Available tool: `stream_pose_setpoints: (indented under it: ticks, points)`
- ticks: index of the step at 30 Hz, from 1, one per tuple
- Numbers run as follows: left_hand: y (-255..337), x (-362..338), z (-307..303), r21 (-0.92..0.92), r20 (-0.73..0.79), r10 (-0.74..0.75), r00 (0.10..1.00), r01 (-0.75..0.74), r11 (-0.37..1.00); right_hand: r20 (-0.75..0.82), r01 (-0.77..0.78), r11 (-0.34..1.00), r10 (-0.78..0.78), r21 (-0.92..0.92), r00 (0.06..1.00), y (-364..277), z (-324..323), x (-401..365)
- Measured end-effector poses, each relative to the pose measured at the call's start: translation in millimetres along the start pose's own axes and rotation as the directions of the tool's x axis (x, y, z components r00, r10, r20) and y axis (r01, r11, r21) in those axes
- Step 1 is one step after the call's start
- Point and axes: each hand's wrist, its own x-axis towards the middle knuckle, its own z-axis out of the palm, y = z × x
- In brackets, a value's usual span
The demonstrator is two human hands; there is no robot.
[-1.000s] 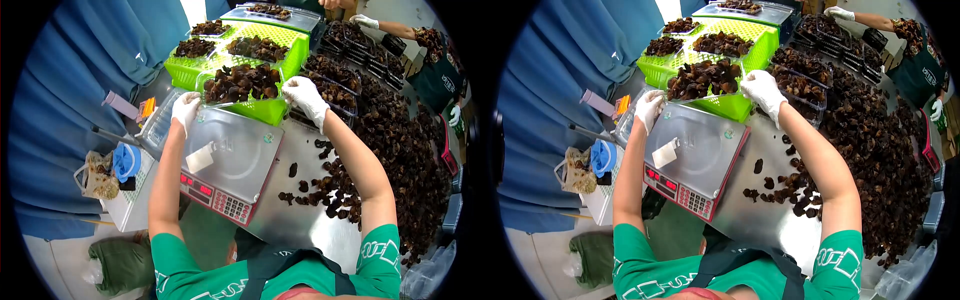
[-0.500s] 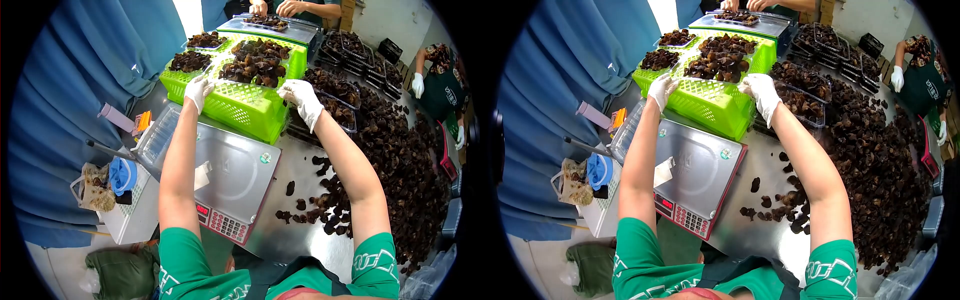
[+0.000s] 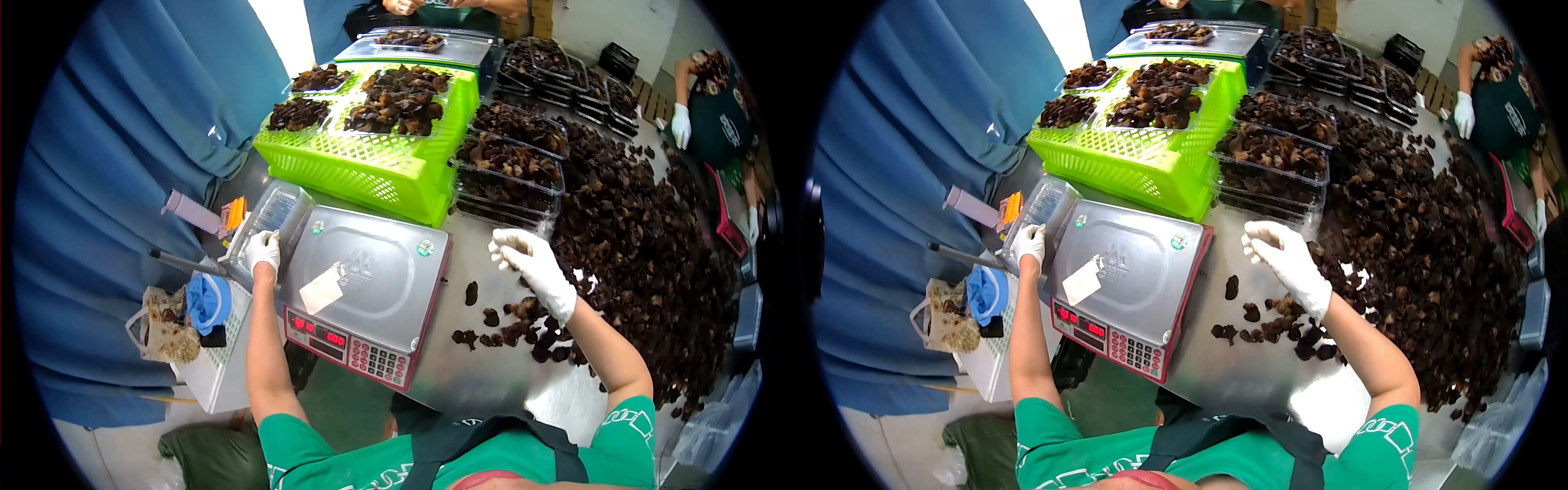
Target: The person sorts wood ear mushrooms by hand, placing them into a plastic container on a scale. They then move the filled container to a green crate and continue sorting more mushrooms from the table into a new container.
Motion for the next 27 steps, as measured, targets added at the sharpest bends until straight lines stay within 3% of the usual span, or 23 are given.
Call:
stream_pose_setpoints:
  ticks: [2, 4, 6, 8, 9, 10, 12, 13, 16, 18, 19, 20, 21, 24, 27]
  points:
    - [-5.8, 3.7, 7.2, 0.103, -0.08, 0.173, 0.982, -0.164, 0.981, -0.026, -0.038, 0.999, 0.038, -0.022, 0.999, 10.3, -9.0, -35.7]
    - [-27.9, 17.7, 17.5, 0.156, -0.068, 0.144, 0.987, -0.132, 0.979, -0.085, -0.141, 0.99, 0.138, -0.03, 0.987, 11.8, -15.5, -71.7]
    - [-61.8, 41.2, 36.7, 0.037, -0.071, -0.162, 0.984, 0.165, 0.986, -0.134, -0.194, 0.981, 0.193, 0.002, 0.972, 26.7, -26.3, -105.1]
    - [-70.9, 58.4, 33.0, -0.209, -0.025, -0.27, 0.963, 0.259, 0.943, -0.185, -0.219, 0.976, 0.216, 0.007, 0.959, 41.9, -36.8, -137.6]
    - [-55.8, 52.0, 27.3, -0.227, -0.099, -0.176, 0.979, 0.15, 0.962, -0.222, -0.288, 0.957, 0.284, 0.016, 0.933, 37.0, -37.9, -152.6]
    - [-30.9, 39.9, 12.2, -0.238, -0.174, -0.085, 0.981, 0.042, 0.97, -0.247, -0.25, 0.968, 0.247, 0.021, 0.937, 51.5, -44.7, -167.4]
    - [18.6, 3.7, -7.0, 0.05, -0.237, 0.214, 0.948, -0.208, 0.977, -0.326, -0.259, 0.965, 0.259, 0.045, 0.909, 71.0, -48.3, -193.5]
    - [36.9, -21.8, -6.4, 0.158, -0.307, 0.393, 0.867, -0.36, 0.919, -0.358, -0.235, 0.97, 0.238, 0.053, 0.903, 78.1, -46.6, -206.6]
    - [92.6, -108.0, -21.4, 0.137, -0.123, 0.594, 0.795, -0.58, 0.803, -0.411, -0.294, 0.953, 0.24, -0.072, 0.88, 91.4, -35.4, -240.2]
    - [117.4, -160.0, -26.4, -0.009, 0.047, 0.596, 0.802, -0.596, 0.803, -0.416, -0.265, 0.955, 0.189, -0.132, 0.89, 107.5, -23.4, -263.1]
    - [116.2, -174.4, -23.3, 0.035, 0.112, 0.642, 0.759, -0.648, 0.761, -0.409, -0.227, 0.948, 0.121, -0.221, 0.904, 106.0, -16.4, -273.2]
    - [119.5, -188.7, -25.8, -0.016, 0.09, 0.66, 0.746, -0.661, 0.75, -0.393, -0.192, 0.932, 0.06, -0.306, 0.917, 100.9, -10.0, -281.7]
    - [142.5, -206.5, -31.0, -0.066, 0.061, 0.674, 0.737, -0.67, 0.739, -0.371, -0.28, 0.865, 0.119, -0.417, 0.921, 78.3, -5.2, -287.9]
    - [166.5, -259.4, -30.9, -0.156, 0.08, 0.651, 0.755, -0.635, 0.756, -0.383, -0.144, 0.833, -0.087, -0.535, 0.92, 95.7, -0.9, -316.6]
    - [207.9, -317.6, -23.4, -0.371, 0.296, 0.742, 0.602, -0.643, 0.67, -0.411, -0.132, 0.68, -0.266, -0.721, 0.872, 104.6, -4.9, -338.3]
